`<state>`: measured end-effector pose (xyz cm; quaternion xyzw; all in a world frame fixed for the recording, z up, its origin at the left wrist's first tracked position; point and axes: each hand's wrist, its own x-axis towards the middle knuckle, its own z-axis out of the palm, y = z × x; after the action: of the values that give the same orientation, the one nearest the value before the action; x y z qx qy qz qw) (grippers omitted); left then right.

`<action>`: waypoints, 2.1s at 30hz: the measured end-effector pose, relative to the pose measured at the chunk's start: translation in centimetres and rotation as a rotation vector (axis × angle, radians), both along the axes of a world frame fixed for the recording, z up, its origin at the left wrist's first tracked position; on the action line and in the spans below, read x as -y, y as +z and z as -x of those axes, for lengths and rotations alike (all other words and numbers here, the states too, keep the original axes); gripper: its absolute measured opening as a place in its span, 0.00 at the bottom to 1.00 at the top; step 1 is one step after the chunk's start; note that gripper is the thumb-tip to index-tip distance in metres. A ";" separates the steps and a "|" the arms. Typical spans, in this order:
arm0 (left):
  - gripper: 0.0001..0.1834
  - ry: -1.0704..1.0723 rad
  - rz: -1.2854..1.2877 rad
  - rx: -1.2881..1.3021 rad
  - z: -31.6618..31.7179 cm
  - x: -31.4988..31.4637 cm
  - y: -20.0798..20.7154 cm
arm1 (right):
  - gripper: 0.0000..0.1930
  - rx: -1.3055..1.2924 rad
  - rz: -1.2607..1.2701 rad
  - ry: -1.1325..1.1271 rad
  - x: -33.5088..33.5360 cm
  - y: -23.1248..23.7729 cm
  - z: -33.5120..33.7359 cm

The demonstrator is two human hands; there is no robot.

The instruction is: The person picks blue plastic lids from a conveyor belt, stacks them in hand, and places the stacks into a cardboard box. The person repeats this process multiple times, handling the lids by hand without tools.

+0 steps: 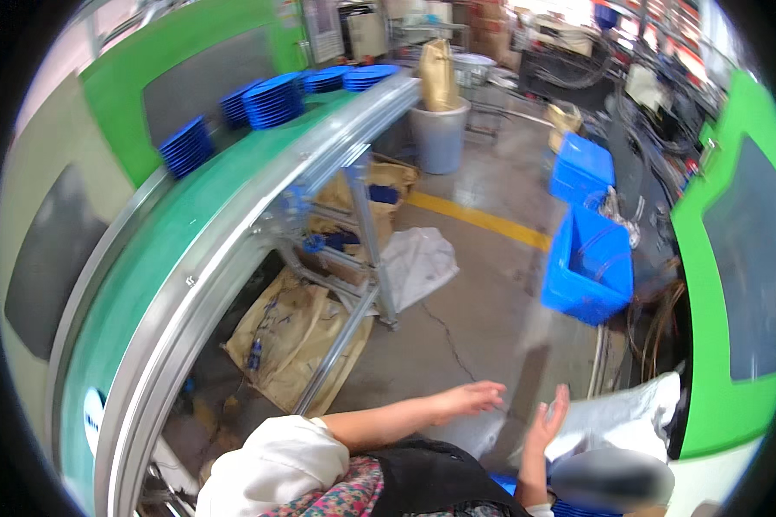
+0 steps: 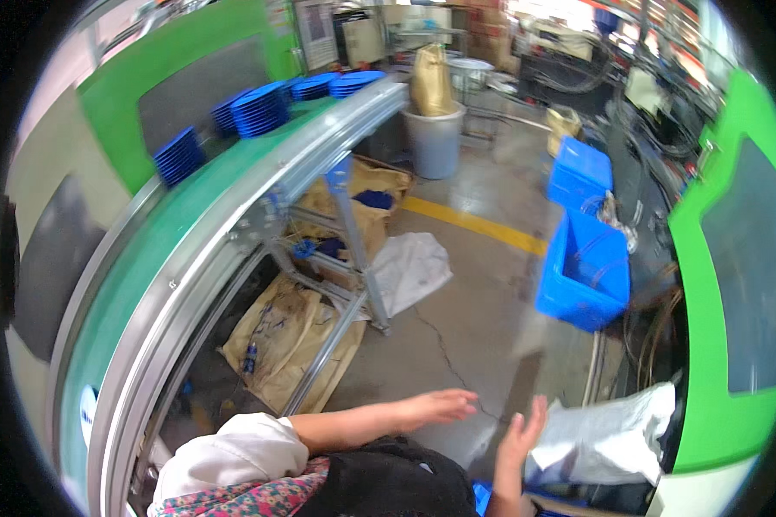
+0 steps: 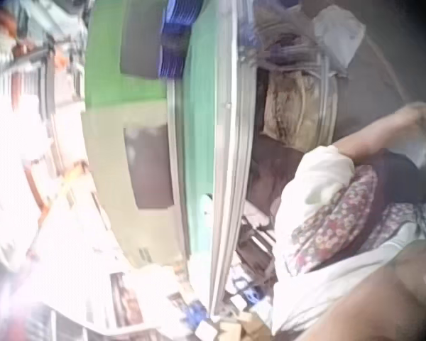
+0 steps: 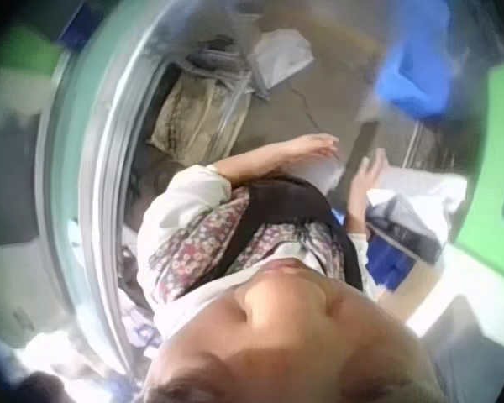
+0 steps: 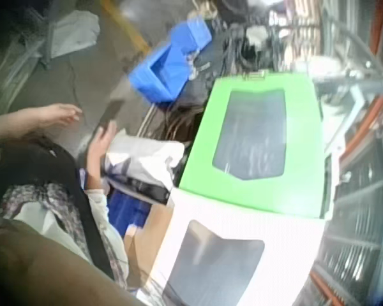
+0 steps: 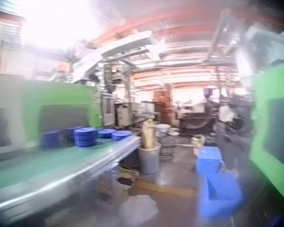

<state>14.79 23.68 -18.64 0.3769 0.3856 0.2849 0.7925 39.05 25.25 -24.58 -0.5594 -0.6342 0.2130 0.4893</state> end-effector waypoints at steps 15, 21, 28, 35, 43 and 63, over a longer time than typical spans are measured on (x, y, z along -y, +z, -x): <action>0.39 1.234 -0.561 -0.110 30.4 -7.2 27.4 | 0.23 -0.096 -0.383 1.204 -15.5 15.5 42.1; 0.40 1.454 -0.596 -0.456 45.4 -14.3 35.3 | 0.22 -0.502 -0.319 1.348 -24.8 27.5 54.0; 0.40 1.751 -0.169 -0.518 64.7 -18.7 33.0 | 0.40 -0.603 0.623 1.358 -40.4 36.2 72.4; 0.48 1.818 0.030 -0.290 69.4 -24.4 29.4 | 0.53 -0.240 0.953 1.387 -46.2 35.2 85.2; 0.45 1.855 -0.087 -0.127 65.7 -26.7 33.0 | 0.43 -0.474 0.934 1.451 -42.9 36.6 84.5; 0.42 1.056 -0.426 -0.455 31.1 -25.1 31.3 | 0.30 -1.329 0.344 0.856 -36.0 29.7 37.9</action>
<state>-16.28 48.83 12.69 0.3365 0.6143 0.6223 0.3494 1.14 61.22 5.17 -0.0920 -0.3282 0.7646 0.5471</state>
